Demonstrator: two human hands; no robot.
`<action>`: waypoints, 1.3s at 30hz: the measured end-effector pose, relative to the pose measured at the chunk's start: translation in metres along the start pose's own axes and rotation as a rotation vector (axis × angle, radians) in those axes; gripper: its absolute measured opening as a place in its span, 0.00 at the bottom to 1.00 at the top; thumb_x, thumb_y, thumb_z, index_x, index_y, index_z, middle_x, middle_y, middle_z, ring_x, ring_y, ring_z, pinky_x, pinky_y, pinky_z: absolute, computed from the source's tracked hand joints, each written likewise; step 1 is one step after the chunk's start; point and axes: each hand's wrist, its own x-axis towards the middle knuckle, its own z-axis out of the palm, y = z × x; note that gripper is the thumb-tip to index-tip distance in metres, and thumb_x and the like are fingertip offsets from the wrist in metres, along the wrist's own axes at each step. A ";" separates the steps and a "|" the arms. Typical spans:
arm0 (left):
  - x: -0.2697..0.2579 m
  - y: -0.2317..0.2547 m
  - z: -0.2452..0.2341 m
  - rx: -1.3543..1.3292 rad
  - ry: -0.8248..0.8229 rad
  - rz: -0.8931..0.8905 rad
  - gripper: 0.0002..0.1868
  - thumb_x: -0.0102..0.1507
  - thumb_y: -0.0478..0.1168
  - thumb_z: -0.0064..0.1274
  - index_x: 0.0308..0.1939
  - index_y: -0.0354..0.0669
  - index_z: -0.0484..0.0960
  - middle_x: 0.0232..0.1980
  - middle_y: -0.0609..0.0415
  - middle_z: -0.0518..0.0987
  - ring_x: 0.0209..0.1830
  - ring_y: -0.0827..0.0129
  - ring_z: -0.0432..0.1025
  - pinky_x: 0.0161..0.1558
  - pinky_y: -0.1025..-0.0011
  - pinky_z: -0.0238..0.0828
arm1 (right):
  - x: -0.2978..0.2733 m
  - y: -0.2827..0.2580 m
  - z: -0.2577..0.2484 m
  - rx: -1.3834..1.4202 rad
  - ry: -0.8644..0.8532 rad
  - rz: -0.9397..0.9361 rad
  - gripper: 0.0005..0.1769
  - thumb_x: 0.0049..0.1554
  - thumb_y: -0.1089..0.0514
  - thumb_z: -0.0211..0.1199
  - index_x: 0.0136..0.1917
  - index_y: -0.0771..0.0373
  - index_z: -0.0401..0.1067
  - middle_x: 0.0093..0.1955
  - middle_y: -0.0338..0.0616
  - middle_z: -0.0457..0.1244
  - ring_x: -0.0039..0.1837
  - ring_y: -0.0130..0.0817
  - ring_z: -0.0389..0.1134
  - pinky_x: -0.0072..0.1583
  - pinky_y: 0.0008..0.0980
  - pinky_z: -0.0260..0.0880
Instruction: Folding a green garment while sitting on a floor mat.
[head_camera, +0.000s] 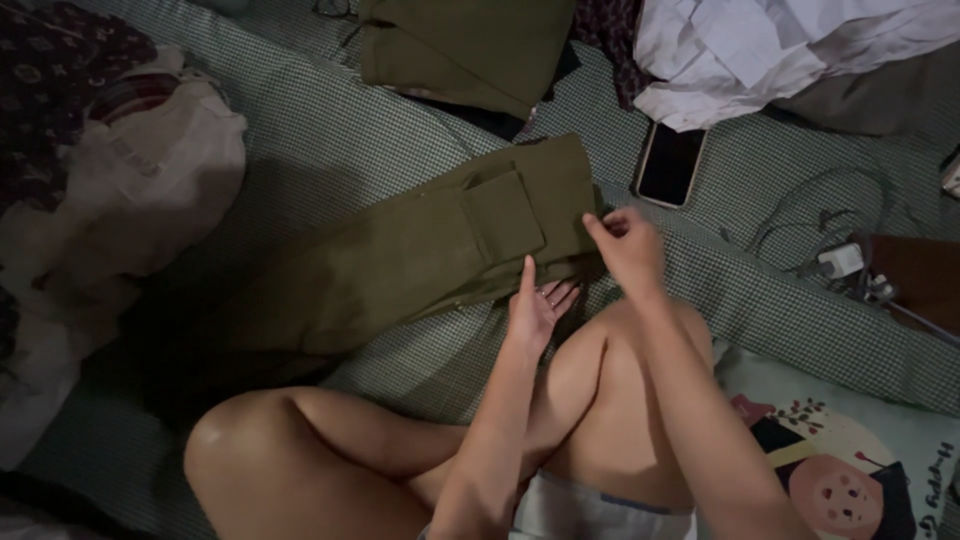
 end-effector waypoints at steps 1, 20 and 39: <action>-0.004 0.003 0.004 0.001 0.020 -0.002 0.40 0.64 0.64 0.52 0.66 0.32 0.71 0.63 0.42 0.77 0.60 0.53 0.74 0.62 0.54 0.74 | -0.001 0.002 -0.002 0.148 -0.164 0.184 0.25 0.56 0.40 0.73 0.45 0.66 0.76 0.41 0.50 0.71 0.42 0.41 0.73 0.44 0.37 0.71; 0.001 0.009 0.012 -0.133 0.033 0.063 0.35 0.59 0.45 0.65 0.64 0.32 0.70 0.64 0.43 0.74 0.64 0.51 0.71 0.63 0.52 0.73 | -0.020 0.026 -0.021 0.361 -0.314 0.243 0.15 0.65 0.56 0.65 0.43 0.68 0.67 0.30 0.43 0.62 0.32 0.31 0.62 0.34 0.33 0.61; 0.008 0.004 -0.004 -0.100 -0.048 -0.007 0.29 0.67 0.40 0.56 0.69 0.35 0.67 0.68 0.47 0.73 0.66 0.52 0.69 0.67 0.55 0.71 | 0.064 -0.027 0.028 0.265 -0.356 0.404 0.40 0.52 0.30 0.70 0.50 0.73 0.78 0.46 0.52 0.72 0.48 0.41 0.75 0.50 0.38 0.73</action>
